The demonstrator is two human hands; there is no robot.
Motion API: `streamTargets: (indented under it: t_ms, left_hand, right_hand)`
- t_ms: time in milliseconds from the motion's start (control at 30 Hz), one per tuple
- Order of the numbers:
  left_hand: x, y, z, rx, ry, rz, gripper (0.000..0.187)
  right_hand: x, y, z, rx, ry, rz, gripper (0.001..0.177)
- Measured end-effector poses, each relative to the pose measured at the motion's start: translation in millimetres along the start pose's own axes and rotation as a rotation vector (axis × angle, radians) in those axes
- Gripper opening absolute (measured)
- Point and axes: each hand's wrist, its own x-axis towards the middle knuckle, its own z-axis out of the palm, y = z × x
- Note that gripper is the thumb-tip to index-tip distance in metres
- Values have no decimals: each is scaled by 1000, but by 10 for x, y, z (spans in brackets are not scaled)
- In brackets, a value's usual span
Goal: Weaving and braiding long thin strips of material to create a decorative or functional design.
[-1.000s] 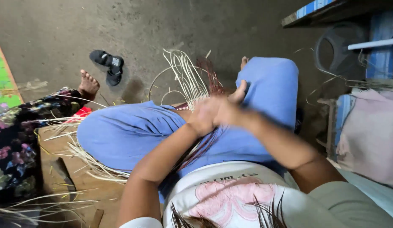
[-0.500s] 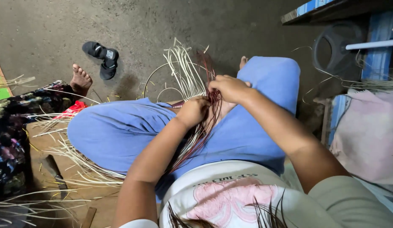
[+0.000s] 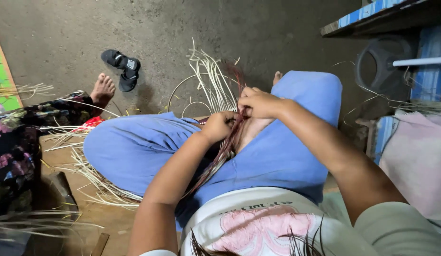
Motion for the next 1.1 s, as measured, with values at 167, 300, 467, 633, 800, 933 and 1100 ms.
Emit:
streamTargets:
  t_ms: [167, 300, 467, 633, 800, 933, 1100]
  left_hand:
    - [223, -225, 318, -1256, -109, -433, 28]
    - [292, -163, 286, 19, 68, -114, 20]
    - [169, 270, -9, -85, 56, -189, 60]
    - [299, 152, 106, 86, 117, -65, 91]
    - [535, 589, -160, -221, 156, -204, 46]
    - [855, 467, -369, -195, 177, -276, 33]
    - [1055, 770, -829, -225, 220, -207, 28]
  right_hand:
    - [71, -9, -305, 405, 93, -108, 12]
    - [146, -208, -765, 376, 227, -341, 12]
    - [285, -601, -1309, 383, 404, -514, 7]
    - [334, -1168, -1881, 926, 301, -244, 14]
    - [646, -1057, -1683, 1185, 398, -228, 36]
    - [632, -166, -1086, 1018, 606, -153, 34]
    - [244, 197, -229, 404, 238, 231, 24]
